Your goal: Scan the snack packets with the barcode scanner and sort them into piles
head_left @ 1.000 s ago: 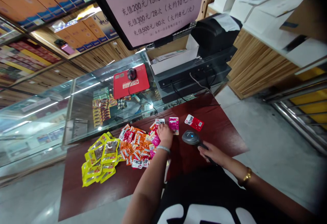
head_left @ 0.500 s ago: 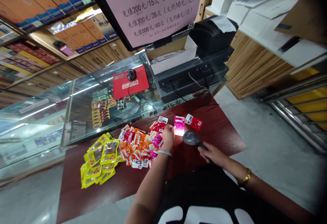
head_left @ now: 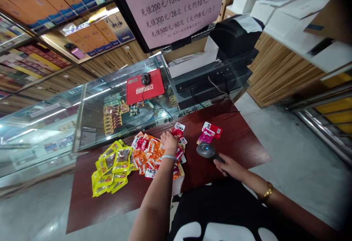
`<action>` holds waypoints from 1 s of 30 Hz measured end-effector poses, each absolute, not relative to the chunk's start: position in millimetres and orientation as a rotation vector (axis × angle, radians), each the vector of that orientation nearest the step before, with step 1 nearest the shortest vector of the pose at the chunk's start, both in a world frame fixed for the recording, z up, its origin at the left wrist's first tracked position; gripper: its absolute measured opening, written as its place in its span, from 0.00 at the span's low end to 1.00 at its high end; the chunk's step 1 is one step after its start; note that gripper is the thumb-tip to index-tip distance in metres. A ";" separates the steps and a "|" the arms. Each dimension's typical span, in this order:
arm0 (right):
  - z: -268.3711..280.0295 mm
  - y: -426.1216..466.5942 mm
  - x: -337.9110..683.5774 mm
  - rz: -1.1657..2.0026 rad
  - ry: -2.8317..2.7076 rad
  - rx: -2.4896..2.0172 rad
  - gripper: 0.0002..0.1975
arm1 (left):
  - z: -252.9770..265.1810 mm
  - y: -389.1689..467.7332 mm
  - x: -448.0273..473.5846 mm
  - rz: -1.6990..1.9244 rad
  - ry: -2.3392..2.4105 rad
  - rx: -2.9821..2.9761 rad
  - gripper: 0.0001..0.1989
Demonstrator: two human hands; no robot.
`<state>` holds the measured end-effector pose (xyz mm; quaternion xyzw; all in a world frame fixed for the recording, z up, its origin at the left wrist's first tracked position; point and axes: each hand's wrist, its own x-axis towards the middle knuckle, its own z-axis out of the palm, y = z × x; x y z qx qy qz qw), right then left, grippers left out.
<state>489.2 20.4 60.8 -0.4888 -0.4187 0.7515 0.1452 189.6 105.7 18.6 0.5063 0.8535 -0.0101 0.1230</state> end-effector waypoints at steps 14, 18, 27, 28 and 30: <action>60.0 17.3 491.6 2.143 -1.250 -1.350 0.29 | 5.1 99.7 197.0 0.372 2.192 1.251 0.17; 63.0 17.0 492.2 2.130 -1.227 -1.357 0.30 | 1.4 97.7 195.2 0.463 2.164 1.110 0.16; 59.7 14.5 500.1 2.133 -1.210 -1.350 0.28 | 14.8 92.5 166.8 0.096 2.337 1.139 0.19; 59.2 14.7 500.1 2.133 -1.203 -1.354 0.28 | 15.7 92.6 165.0 0.074 2.322 1.144 0.20; 58.6 15.7 499.5 2.135 -1.191 -1.373 0.29 | 16.0 94.6 164.6 0.030 2.282 1.158 0.21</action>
